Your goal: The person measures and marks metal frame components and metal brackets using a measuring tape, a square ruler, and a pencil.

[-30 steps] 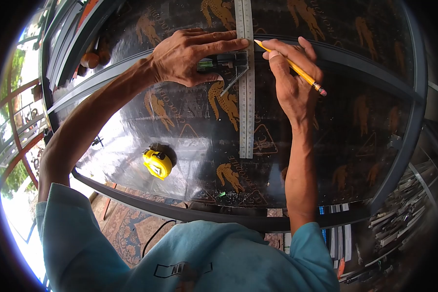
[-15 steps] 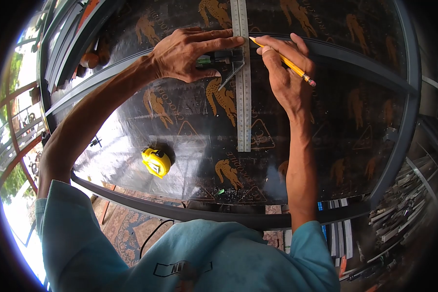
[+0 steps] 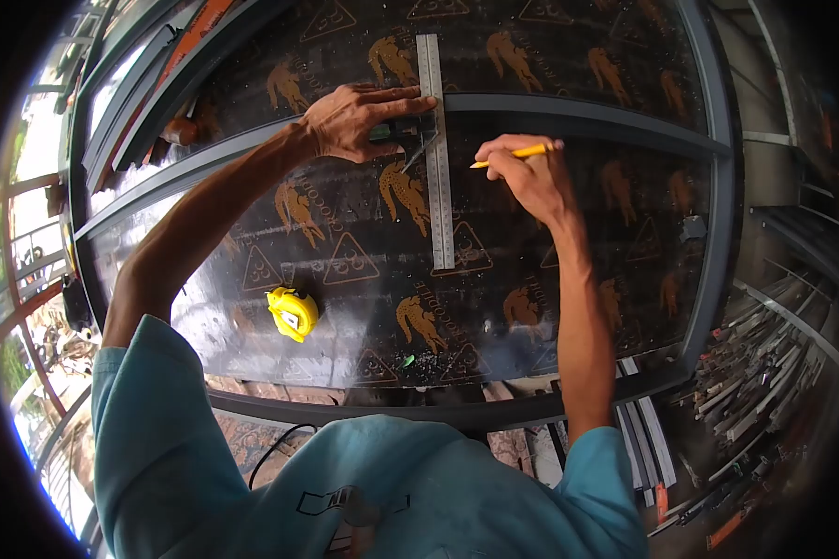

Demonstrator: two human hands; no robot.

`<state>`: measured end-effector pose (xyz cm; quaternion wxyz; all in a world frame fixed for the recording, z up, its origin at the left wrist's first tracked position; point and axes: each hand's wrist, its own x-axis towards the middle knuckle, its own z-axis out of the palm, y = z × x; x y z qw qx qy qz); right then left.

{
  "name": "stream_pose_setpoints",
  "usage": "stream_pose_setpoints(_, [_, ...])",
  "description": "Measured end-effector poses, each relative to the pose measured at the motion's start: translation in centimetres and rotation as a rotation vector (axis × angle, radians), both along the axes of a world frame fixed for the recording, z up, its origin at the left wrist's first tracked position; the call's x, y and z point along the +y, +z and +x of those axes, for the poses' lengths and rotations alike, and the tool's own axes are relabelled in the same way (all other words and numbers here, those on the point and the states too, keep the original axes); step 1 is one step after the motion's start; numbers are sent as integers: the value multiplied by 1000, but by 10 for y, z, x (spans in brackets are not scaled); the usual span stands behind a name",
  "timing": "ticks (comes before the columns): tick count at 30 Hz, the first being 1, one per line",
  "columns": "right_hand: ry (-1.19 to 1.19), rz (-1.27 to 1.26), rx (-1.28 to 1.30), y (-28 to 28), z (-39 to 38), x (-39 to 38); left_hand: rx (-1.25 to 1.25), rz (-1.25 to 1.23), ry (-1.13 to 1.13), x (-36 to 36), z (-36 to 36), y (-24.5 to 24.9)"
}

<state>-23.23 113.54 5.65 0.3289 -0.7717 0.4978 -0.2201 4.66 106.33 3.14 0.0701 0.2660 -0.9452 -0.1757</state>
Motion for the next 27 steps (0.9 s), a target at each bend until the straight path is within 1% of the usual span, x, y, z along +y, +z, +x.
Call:
stream_pose_setpoints(1, [-341,270,-299,6,-2,21,-1,2,3,0,0,2])
stream_pose_setpoints(3, [-620,-149,-316,-19,-13,64,-73,-69,-15,2,2,2])
stream_pose_setpoints(4, [-728,-153,-247,-21,-18,90,-130,-104,-17,2,1,4])
stream_pose_setpoints(5, [-804,-164,-67,-29,-24,118,-175,-177,-25,5,1,5])
stream_pose_setpoints(6, [-810,-234,-39,-50,-32,147,-253,-173,10,11,-3,7])
stream_pose_setpoints(7, [-675,-349,160,-56,-38,172,-207,-207,28,18,-6,13])
stream_pose_setpoints(8, [-592,-387,280,-62,-40,186,-156,-257,106,33,-12,10])
stream_pose_setpoints(9, [-656,-322,144,-56,-36,192,-56,-301,158,54,-17,4])
stream_pose_setpoints(11, [-725,-289,43,-66,-40,192,-100,-289,299,114,-33,14])
stream_pose_setpoints(12, [-712,-267,43,-62,-42,195,-111,-268,310,149,-40,14])
stream_pose_setpoints(14, [-674,-255,54,-57,-40,193,144,32,563,211,-50,17])
stream_pose_setpoints(15, [-656,-230,45,-62,-42,207,218,114,665,244,-56,17])
stream_pose_setpoints(17, [-617,-429,23,-75,-47,193,204,195,821,290,-62,-1])
stream_pose_setpoints(18, [-599,-429,17,-70,-47,195,199,193,870,307,-66,-3])
stream_pose_setpoints(19, [-590,-427,6,-69,-48,196,197,194,919,321,-71,-7])
stream_pose_setpoints(20, [-607,-350,-1,-68,-48,196,165,201,976,330,-77,-16])
stream_pose_setpoints(21, [-624,-277,-8,-69,-49,196,163,194,988,335,-80,-16])
stream_pose_setpoints(22, [-635,-246,-14,-69,-49,196,91,201,995,339,-82,-15])
stream_pose_setpoints(23, [-624,-252,-19,-68,-49,195,21,208,1001,341,-85,-15])
stream_pose_setpoints(24, [-610,-309,-12,-72,-50,196,49,216,1034,341,-88,-8])
stream_pose_setpoints(25, [-592,-368,-4,-73,-51,195,56,213,1051,339,-90,9])
stream_pose_setpoints(27, [-581,-366,-27,-71,-52,193,123,378,1072,330,-90,66])
